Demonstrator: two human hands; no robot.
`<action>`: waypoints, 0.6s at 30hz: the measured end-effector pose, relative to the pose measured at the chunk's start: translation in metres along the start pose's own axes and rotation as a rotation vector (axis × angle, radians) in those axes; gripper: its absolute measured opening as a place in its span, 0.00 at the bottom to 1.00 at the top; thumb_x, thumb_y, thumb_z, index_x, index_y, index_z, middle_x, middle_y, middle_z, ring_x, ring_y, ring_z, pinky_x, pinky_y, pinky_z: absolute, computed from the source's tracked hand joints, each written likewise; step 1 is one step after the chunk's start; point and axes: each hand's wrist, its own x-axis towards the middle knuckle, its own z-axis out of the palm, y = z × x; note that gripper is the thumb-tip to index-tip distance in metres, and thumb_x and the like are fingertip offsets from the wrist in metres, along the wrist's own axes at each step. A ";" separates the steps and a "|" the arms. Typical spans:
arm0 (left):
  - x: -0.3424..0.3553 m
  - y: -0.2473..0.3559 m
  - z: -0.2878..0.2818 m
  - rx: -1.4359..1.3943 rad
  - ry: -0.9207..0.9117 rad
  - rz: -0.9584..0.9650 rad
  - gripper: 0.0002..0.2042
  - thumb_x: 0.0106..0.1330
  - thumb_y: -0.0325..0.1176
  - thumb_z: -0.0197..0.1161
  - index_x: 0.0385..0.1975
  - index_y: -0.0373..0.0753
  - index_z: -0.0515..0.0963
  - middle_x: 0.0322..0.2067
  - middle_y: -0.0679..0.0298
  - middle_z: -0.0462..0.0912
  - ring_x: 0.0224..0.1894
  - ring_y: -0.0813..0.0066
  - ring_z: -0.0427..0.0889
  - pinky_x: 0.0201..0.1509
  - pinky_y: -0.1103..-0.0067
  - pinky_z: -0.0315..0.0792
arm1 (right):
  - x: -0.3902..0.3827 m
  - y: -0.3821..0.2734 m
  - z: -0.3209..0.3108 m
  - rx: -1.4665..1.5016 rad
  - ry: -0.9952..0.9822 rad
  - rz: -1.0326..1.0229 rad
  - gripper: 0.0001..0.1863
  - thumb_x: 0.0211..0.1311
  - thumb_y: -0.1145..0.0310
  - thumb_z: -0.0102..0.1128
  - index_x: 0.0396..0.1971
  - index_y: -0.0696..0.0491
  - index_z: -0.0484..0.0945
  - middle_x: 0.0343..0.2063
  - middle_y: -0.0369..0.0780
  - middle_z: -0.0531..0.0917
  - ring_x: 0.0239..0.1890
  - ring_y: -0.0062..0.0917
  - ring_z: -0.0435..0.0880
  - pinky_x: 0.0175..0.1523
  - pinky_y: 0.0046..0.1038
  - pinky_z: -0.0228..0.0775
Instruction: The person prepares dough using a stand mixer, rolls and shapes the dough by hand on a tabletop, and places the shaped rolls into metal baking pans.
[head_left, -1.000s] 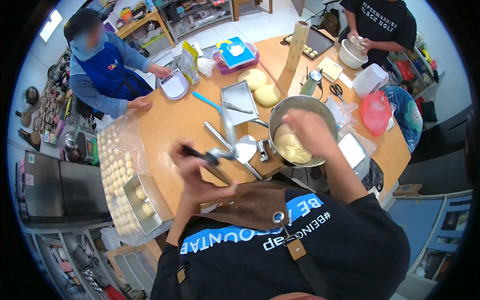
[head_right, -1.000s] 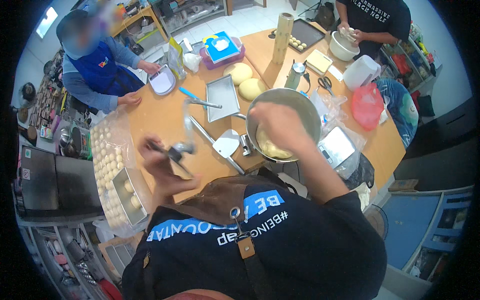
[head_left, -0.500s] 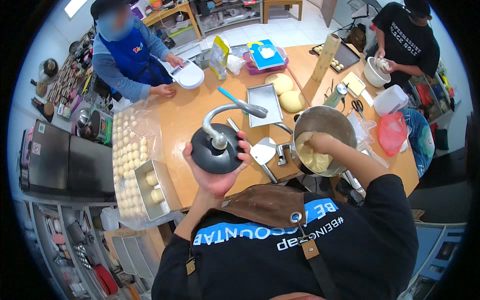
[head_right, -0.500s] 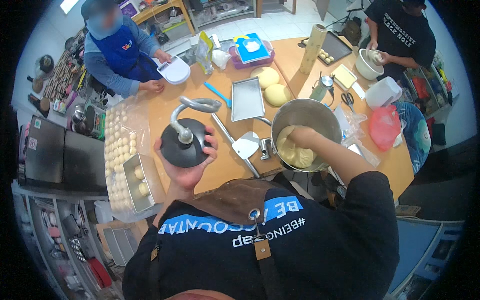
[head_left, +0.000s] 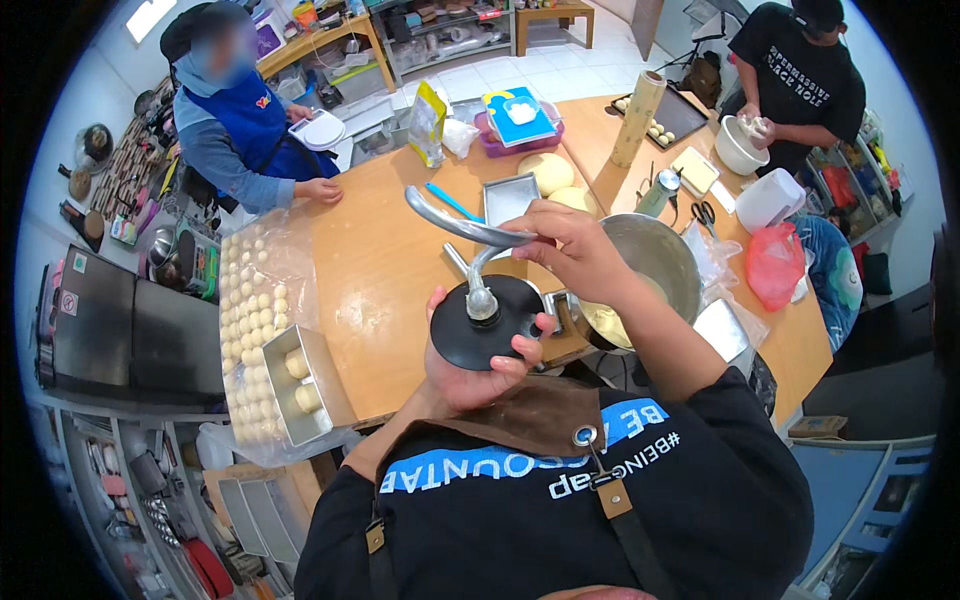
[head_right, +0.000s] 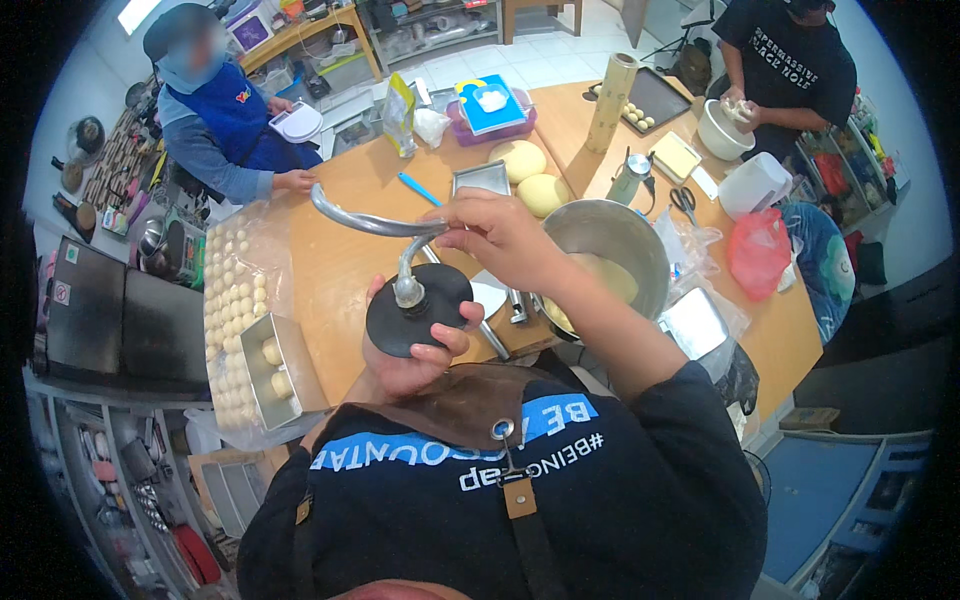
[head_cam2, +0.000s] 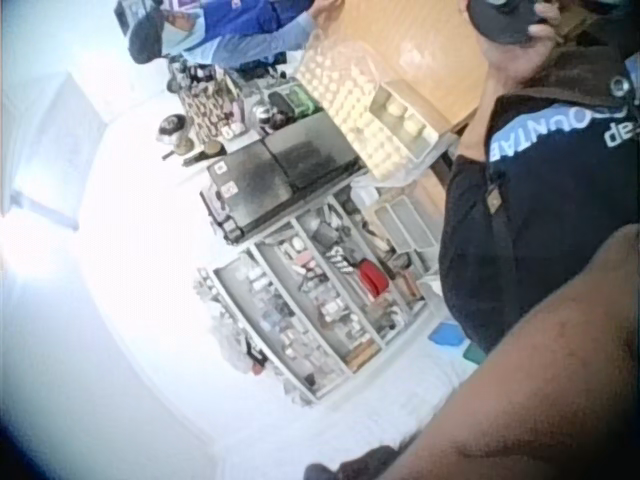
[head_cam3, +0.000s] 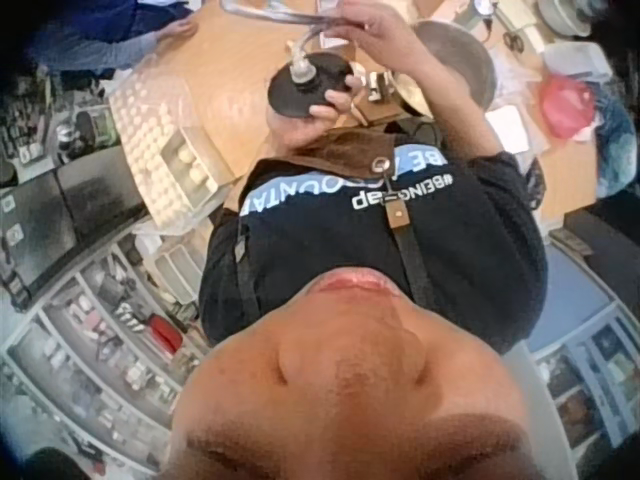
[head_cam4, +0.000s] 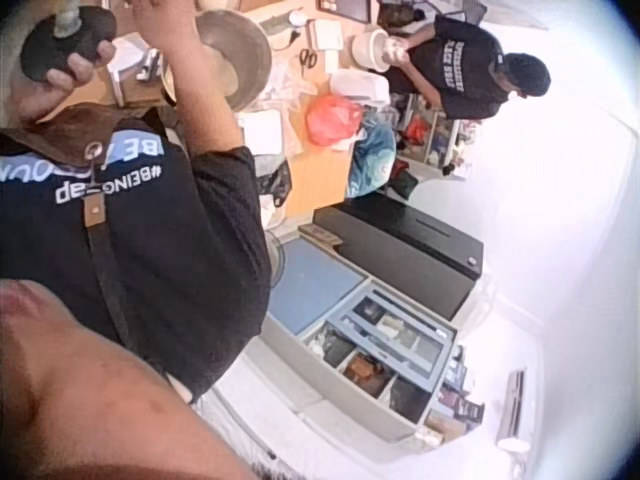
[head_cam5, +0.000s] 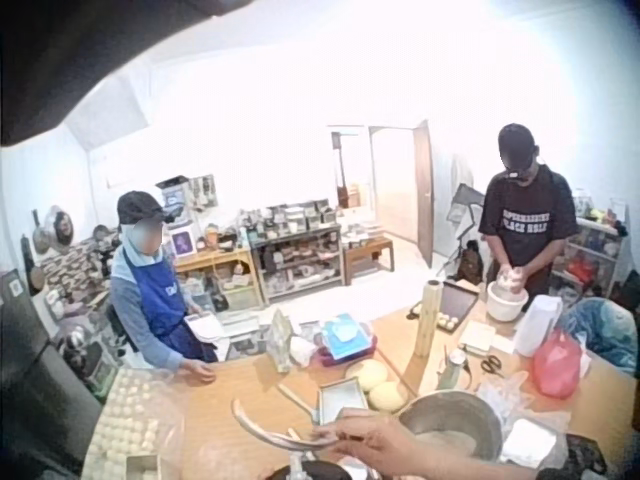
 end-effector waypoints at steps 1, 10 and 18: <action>0.001 -0.002 0.001 0.003 -0.002 0.000 0.40 0.53 0.63 0.57 0.58 0.37 0.60 0.51 0.53 0.59 0.44 0.66 0.64 0.40 0.76 0.67 | 0.000 0.001 0.002 0.081 -0.007 0.004 0.15 0.51 0.76 0.63 0.42 0.55 0.80 0.27 0.37 0.76 0.32 0.24 0.75 0.38 0.26 0.68; -0.005 -0.016 0.013 0.108 0.115 0.134 0.43 0.48 0.67 0.53 0.56 0.37 0.61 0.47 0.53 0.61 0.42 0.67 0.63 0.36 0.78 0.64 | -0.004 0.009 0.010 -0.052 0.107 -0.328 0.10 0.45 0.78 0.61 0.32 0.57 0.79 0.25 0.39 0.79 0.29 0.27 0.79 0.31 0.25 0.68; -0.010 -0.016 0.019 0.260 0.195 0.280 0.42 0.47 0.67 0.54 0.51 0.35 0.63 0.43 0.56 0.64 0.38 0.70 0.63 0.34 0.79 0.62 | -0.003 0.006 -0.008 -0.202 -0.010 -0.567 0.08 0.46 0.73 0.64 0.29 0.57 0.77 0.20 0.37 0.78 0.21 0.30 0.76 0.28 0.28 0.67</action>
